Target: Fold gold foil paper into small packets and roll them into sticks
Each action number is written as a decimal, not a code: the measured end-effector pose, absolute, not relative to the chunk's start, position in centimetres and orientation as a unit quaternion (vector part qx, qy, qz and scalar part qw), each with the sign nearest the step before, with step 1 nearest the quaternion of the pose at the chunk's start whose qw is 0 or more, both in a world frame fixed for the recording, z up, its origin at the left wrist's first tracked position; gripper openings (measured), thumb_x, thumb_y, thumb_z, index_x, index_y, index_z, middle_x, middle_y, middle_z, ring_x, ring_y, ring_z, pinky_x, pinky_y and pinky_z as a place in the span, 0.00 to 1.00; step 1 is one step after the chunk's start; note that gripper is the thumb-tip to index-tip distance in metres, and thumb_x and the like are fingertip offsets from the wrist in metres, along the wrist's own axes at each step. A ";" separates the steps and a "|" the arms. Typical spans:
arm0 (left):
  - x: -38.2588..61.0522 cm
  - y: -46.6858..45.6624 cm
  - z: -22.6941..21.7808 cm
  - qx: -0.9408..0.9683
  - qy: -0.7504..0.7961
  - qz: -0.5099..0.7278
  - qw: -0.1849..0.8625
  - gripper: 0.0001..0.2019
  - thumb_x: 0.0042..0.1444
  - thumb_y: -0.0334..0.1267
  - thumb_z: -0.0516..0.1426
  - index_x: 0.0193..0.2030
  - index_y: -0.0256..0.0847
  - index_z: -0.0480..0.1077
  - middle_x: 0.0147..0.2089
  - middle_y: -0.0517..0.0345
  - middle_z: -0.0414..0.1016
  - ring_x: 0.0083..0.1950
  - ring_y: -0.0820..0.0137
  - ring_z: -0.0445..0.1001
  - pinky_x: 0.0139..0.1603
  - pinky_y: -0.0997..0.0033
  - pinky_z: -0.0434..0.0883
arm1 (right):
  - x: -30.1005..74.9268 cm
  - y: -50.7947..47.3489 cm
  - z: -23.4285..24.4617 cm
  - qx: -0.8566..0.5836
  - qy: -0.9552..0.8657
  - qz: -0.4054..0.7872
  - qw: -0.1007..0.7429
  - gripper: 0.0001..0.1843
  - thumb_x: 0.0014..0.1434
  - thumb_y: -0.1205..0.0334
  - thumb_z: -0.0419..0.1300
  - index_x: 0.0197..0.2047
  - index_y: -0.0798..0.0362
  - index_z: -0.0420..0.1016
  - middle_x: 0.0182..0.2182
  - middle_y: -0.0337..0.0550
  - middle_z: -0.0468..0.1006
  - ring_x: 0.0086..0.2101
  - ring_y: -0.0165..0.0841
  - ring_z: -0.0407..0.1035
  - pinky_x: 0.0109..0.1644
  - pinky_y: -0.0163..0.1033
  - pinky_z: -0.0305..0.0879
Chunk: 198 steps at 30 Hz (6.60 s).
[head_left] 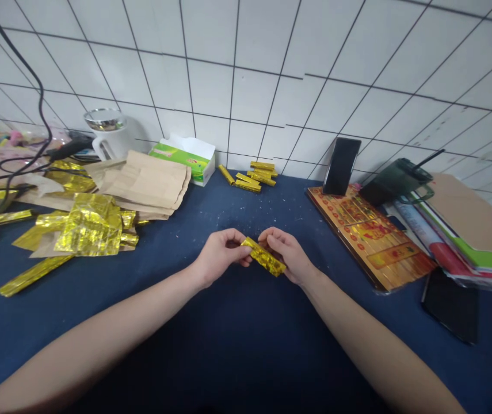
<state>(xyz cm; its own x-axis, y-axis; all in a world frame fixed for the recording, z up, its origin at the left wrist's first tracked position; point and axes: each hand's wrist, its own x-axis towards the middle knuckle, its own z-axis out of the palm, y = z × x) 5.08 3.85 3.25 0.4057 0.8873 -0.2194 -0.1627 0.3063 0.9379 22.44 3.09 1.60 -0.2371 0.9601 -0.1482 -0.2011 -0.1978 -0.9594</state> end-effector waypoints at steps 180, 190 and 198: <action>4.1 3.0 4.5 0.837 0.372 0.208 0.343 0.24 0.49 0.24 0.49 0.54 0.41 0.59 0.47 0.54 0.70 0.42 0.69 0.71 0.44 0.67 0.69 | 22.0 3.7 1.1 -0.512 -0.392 0.602 0.471 0.10 0.48 0.57 0.61 0.28 0.54 0.65 0.17 0.35 0.73 0.13 0.26 0.65 0.16 0.30 0.61; 4.5 2.9 2.9 0.809 0.424 0.258 0.314 0.21 0.50 0.25 0.51 0.53 0.39 0.62 0.43 0.52 0.68 0.39 0.69 0.72 0.41 0.68 0.71 | 21.1 2.8 1.5 -0.475 -0.415 0.596 0.496 0.29 0.46 0.59 0.64 0.50 0.47 0.58 0.36 0.38 0.71 0.25 0.28 0.70 0.29 0.38 0.70; 4.3 3.4 3.0 0.774 0.447 0.274 0.354 0.22 0.50 0.26 0.51 0.54 0.39 0.63 0.45 0.53 0.69 0.39 0.70 0.73 0.40 0.69 0.72 | 21.5 2.3 1.3 -0.403 -0.544 0.627 0.385 0.50 0.46 0.63 0.65 0.65 0.41 0.38 0.57 0.47 0.60 0.43 0.34 0.67 0.49 0.44 0.65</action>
